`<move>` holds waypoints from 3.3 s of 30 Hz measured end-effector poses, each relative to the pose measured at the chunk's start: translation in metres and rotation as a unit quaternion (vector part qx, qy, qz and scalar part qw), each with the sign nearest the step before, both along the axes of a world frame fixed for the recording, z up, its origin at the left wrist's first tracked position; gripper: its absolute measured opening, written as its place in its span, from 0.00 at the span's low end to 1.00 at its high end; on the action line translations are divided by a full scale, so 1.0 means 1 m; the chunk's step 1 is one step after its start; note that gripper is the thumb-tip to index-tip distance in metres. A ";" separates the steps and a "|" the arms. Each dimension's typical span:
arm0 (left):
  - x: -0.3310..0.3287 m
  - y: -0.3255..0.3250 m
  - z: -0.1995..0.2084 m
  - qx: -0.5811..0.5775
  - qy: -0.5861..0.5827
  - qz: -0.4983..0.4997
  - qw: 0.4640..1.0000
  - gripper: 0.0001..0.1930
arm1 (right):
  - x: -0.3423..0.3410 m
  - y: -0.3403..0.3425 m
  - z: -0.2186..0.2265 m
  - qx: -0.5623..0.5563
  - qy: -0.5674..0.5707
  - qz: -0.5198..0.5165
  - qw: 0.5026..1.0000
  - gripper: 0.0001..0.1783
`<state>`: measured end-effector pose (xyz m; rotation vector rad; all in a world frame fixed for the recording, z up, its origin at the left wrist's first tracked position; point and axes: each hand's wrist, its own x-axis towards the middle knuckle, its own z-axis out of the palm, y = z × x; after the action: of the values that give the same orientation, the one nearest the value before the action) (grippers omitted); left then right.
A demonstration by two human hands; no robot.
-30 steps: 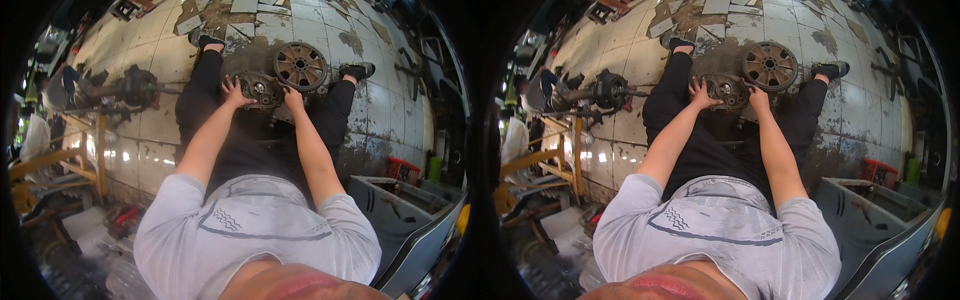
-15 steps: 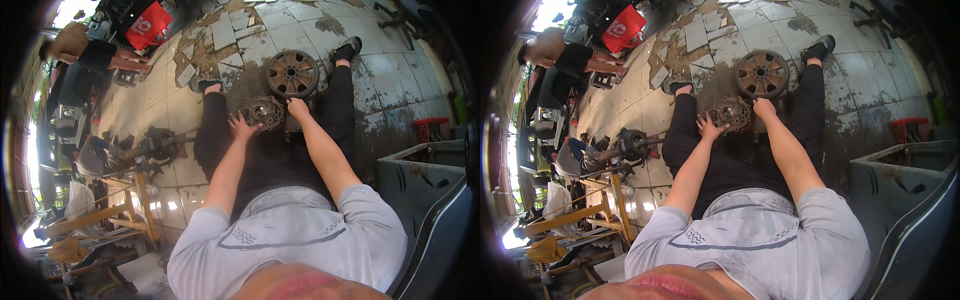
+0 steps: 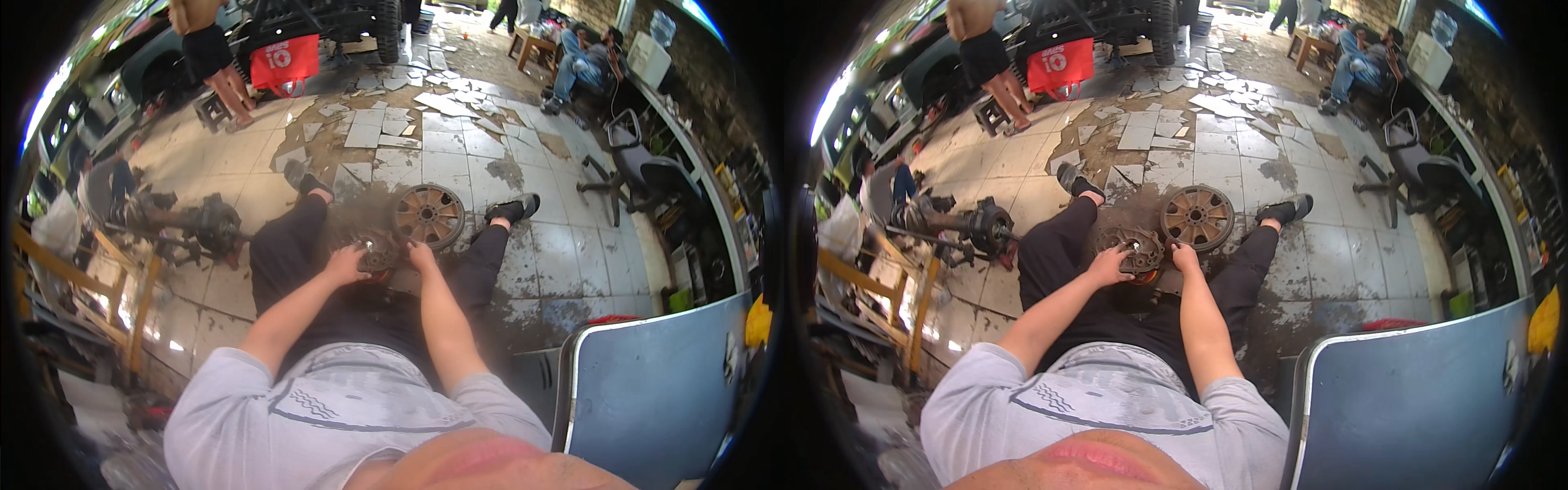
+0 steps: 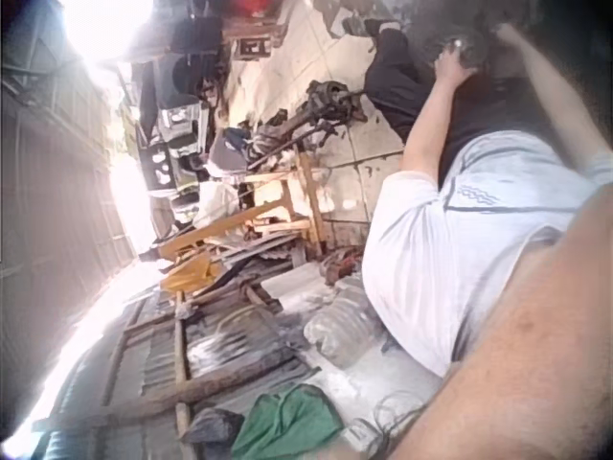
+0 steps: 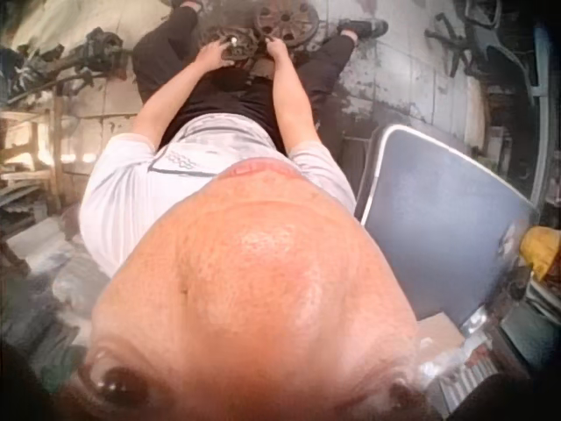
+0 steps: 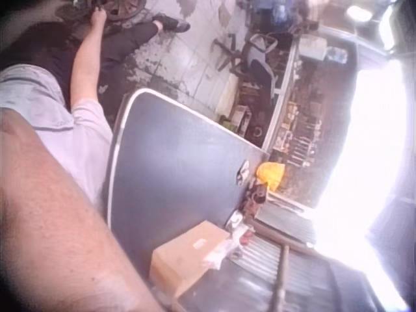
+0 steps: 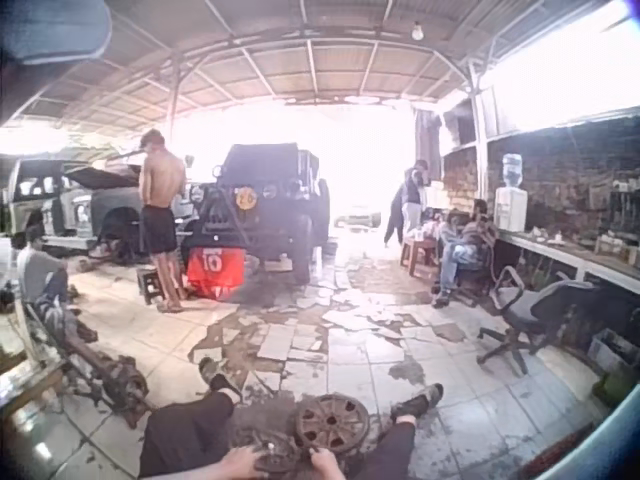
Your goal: The person sits on the floor and assembles mechanical parts by hand, aligning and fitting components together. The person repeatedly adjusts the parts to ensure proper alignment.
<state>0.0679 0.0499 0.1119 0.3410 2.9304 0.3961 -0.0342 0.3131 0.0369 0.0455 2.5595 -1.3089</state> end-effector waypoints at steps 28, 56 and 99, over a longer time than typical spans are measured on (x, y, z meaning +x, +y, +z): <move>-0.063 -0.070 0.206 -0.035 0.109 -0.111 0.987 0.39 | 0.064 0.005 0.062 -0.080 0.029 -0.028 0.996 0.30; -0.119 -0.046 0.179 -0.143 -0.192 -0.141 0.961 0.47 | -0.118 -0.001 0.239 0.455 0.094 0.312 0.829 0.25; -0.096 -0.107 0.053 -0.261 -0.226 -0.106 0.933 0.34 | -0.058 0.032 -0.179 0.348 -0.105 0.184 0.913 0.30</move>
<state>-0.0277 -0.0569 0.1650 0.4123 2.3883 -0.2985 -0.0924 0.3451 -0.1417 -0.1448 2.5382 -0.2105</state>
